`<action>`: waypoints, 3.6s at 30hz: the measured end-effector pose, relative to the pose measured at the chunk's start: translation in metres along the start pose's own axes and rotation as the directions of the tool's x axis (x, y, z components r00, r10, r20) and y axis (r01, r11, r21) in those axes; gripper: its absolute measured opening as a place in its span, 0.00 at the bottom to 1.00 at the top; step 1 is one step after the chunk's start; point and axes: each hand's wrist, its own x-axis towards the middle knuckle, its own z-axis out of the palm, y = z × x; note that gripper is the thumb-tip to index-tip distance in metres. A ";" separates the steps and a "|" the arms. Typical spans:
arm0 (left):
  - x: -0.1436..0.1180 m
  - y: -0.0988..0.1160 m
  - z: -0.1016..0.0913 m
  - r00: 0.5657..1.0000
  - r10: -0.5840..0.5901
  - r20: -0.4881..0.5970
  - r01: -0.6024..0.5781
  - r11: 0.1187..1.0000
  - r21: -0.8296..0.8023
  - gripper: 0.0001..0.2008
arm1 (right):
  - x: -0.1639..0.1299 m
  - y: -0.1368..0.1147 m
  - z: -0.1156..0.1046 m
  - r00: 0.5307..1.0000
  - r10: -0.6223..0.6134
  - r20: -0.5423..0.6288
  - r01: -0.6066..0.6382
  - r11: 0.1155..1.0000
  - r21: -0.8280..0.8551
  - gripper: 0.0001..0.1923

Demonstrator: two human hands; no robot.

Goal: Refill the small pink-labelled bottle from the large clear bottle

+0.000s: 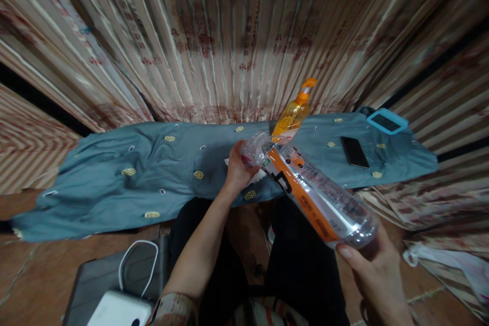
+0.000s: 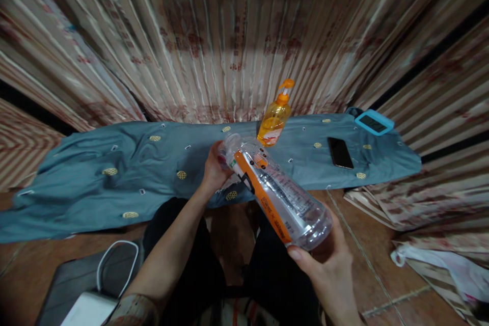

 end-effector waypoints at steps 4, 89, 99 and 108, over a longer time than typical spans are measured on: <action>0.001 0.002 -0.001 1.000 -0.019 0.013 0.019 1.000 0.006 0.46 | 0.000 0.002 0.001 1.000 0.011 0.005 -0.011 1.000 0.026 0.44; 0.000 0.000 -0.002 1.000 0.016 0.005 -0.016 1.000 0.012 0.45 | 0.000 0.002 0.002 0.999 -0.039 0.000 0.039 0.999 -0.017 0.44; 0.001 0.000 -0.002 1.000 0.021 0.010 -0.021 1.000 -0.001 0.45 | 0.001 0.003 0.001 0.999 -0.035 0.010 0.035 0.999 0.000 0.42; 0.001 0.002 -0.002 1.000 0.013 0.010 -0.013 1.000 0.020 0.45 | 0.000 0.000 0.002 0.999 -0.034 -0.007 0.034 0.999 -0.041 0.43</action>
